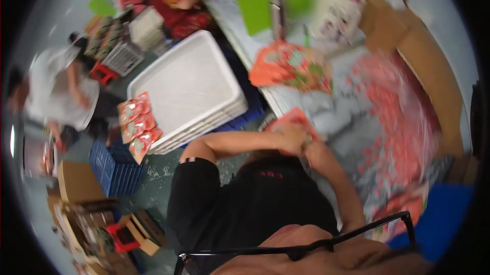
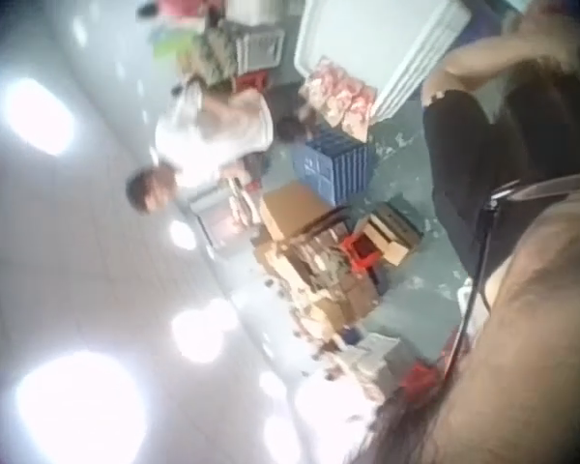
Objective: Filling small plastic bags with individual peach-flavored fudge candies on a production line.
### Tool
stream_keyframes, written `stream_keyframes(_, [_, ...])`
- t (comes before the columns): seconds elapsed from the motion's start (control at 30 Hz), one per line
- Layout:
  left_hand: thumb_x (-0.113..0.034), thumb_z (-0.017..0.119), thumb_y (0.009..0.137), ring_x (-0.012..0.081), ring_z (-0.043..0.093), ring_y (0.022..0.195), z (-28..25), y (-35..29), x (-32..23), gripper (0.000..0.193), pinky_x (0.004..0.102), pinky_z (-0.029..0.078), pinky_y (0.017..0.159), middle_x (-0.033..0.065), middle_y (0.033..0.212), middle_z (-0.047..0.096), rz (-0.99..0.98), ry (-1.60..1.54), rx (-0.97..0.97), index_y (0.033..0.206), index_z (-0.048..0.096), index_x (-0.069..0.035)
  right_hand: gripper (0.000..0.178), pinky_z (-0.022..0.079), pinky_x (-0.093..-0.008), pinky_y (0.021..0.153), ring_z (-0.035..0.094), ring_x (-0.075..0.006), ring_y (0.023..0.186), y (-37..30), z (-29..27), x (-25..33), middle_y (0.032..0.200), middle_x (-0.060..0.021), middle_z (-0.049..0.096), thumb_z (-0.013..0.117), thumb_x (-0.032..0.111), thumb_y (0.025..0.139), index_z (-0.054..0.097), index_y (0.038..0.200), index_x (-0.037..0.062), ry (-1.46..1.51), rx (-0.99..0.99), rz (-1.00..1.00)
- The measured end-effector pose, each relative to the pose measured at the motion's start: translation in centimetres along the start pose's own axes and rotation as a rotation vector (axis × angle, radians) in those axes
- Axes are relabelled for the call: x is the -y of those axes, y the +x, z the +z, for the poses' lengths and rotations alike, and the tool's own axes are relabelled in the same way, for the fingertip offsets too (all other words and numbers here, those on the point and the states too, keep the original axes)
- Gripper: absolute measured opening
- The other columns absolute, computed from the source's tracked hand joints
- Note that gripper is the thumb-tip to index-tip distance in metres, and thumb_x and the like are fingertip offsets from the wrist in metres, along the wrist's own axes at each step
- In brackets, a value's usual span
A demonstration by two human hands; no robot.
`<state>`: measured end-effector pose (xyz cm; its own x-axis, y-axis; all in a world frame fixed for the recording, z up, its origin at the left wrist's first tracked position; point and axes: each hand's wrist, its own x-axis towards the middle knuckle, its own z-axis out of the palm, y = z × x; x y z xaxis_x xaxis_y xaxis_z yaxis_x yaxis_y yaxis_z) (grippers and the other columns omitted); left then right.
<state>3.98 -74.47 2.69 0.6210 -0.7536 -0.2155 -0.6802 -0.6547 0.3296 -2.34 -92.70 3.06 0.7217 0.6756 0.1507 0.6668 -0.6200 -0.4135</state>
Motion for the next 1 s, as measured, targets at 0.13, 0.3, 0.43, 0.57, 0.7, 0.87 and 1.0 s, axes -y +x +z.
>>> stream_keyframes(0.13, [-0.046,0.071,0.072,0.0367,0.067,0.076,-4.8,-1.3,-0.6,0.039,0.049,0.053,0.068,0.0203,0.078,0.068,0.014,-0.098,-0.129,0.086,0.073,-0.009,0.028,0.05,-0.045,0.084,0.062,-0.0373,0.097,1.2,-1.4,0.5,0.095,-0.0196,0.065,0.067,0.022,0.081,0.063,0.1,0.0018,0.256,-0.069,0.12])
stream_keyframes(0.3, [-0.027,0.06,0.081,0.0392,0.066,0.071,-6.0,-0.3,-2.6,0.022,0.0501,0.052,0.065,0.0192,0.074,0.067,-0.083,-0.062,-0.148,0.083,0.072,-0.009,0.054,0.047,-0.0432,0.094,0.06,-0.0358,0.106,2.3,-0.7,1.3,0.114,-0.0197,0.064,0.072,0.043,0.08,0.062,0.115,0.0026,0.336,0.121,0.126])
stream_keyframes(0.43, [-0.025,0.06,0.081,0.0391,0.066,0.07,-8.0,0.2,-5.8,0.021,0.0495,0.053,0.066,0.0177,0.073,0.067,0.079,0.043,-0.071,0.082,0.072,-0.008,0.044,0.047,-0.0427,0.093,0.062,-0.0316,0.101,1.7,2.2,1.0,0.102,-0.0185,0.067,0.062,0.046,0.088,0.067,0.106,0.0052,0.647,-0.164,0.107])
stream_keyframes(0.57, [-0.027,0.067,0.079,0.0374,0.067,0.085,-11.1,0.8,-5.3,0.028,0.0444,0.053,0.08,0.0208,0.089,0.069,-0.015,-0.16,0.151,0.097,0.072,-0.006,0.045,0.047,-0.0431,0.091,0.063,-0.032,0.099,0.6,-1.5,1.6,0.096,-0.0192,0.068,0.057,0.047,0.092,0.069,0.099,0.0042,0.547,-0.079,0.222])
stream_keyframes(0.7, [-0.026,0.081,0.066,0.0329,0.054,0.119,-11.3,1.0,-3.9,0.086,0.0373,0.042,0.1,0.0215,0.131,0.053,0.466,-0.505,0.232,0.139,0.042,-0.004,0.039,0.049,-0.0436,0.076,0.064,-0.0352,0.08,-1.2,-3.8,2.5,0.079,-0.0179,0.066,0.058,0.039,0.089,0.066,0.077,0.0022,0.419,-0.021,0.161])
stream_keyframes(0.87, [-0.011,0.076,0.066,0.0198,0.05,0.119,-9.3,2.0,-3.6,0.1,0.0322,0.037,0.103,0.0164,0.132,0.052,0.271,-0.922,0.728,0.152,0.023,-0.008,0.028,0.051,-0.0409,0.073,0.063,-0.0342,0.079,-2.6,-3.9,2.5,0.082,-0.0154,0.067,0.067,0.032,0.082,0.065,0.079,0.0038,0.624,-0.07,0.257])
stream_keyframes(1.0, [-0.005,0.074,0.067,0.0196,0.051,0.119,-6.8,1.2,-2.6,0.095,0.0316,0.037,0.105,0.0142,0.132,0.054,0.261,-1.07,0.636,0.15,0.028,-0.007,0.03,0.053,-0.0381,0.08,0.065,-0.0313,0.085,-4.7,-2.2,1.5,0.094,-0.0111,0.068,0.069,0.033,0.08,0.068,0.095,0.0067,0.238,-0.602,-0.058])
